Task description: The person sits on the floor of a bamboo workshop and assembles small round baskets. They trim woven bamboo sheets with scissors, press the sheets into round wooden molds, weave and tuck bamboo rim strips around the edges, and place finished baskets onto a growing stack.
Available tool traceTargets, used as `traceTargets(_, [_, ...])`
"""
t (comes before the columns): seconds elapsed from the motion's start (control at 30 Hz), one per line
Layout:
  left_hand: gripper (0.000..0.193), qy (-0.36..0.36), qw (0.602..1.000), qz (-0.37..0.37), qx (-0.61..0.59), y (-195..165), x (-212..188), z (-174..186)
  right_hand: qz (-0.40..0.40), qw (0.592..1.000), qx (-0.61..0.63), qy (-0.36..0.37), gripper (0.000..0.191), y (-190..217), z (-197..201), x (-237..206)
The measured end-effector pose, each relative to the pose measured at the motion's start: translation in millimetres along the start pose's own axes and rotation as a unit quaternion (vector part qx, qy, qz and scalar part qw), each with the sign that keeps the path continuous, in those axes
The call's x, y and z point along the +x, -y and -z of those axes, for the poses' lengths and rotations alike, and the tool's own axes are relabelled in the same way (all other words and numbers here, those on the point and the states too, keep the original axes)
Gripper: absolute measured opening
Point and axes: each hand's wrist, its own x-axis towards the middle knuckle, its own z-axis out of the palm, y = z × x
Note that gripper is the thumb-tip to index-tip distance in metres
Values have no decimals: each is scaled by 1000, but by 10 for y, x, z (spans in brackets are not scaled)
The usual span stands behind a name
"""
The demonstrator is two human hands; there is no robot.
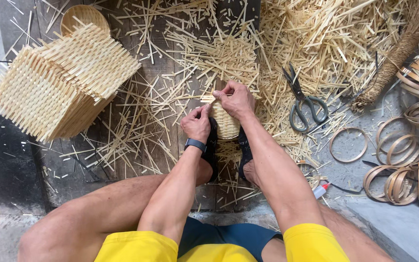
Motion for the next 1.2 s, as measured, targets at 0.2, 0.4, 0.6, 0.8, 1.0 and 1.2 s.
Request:
traceTargets(0.2, [24, -5, 1000, -2, 10, 7, -66, -19, 7, 1000, 27, -13, 31, -92, -44, -51])
traceTargets(0.4, [19, 38, 993, -34, -102, -19, 49, -4, 258, 958, -27, -122, 17, -164, -44, -127])
traceTargets(0.6, [17, 41, 983, -174, -45, 30, 60, 38, 475, 854, -212, -18, 20, -188, 75, -36])
traceTargets(0.8, [23, -5, 991, -137, -2, 74, -84, -44, 329, 906, -255, 78, 33, -14, 49, 21])
traceTargets(1.0, [23, -11, 998, -62, -6, 154, -7, -114, 265, 923, -259, 106, 40, 105, 7, 70])
traceTargets(1.2, [19, -26, 989, -147, 8, 173, -29, -145, 290, 900, -309, 108, 28, 65, 2, 80])
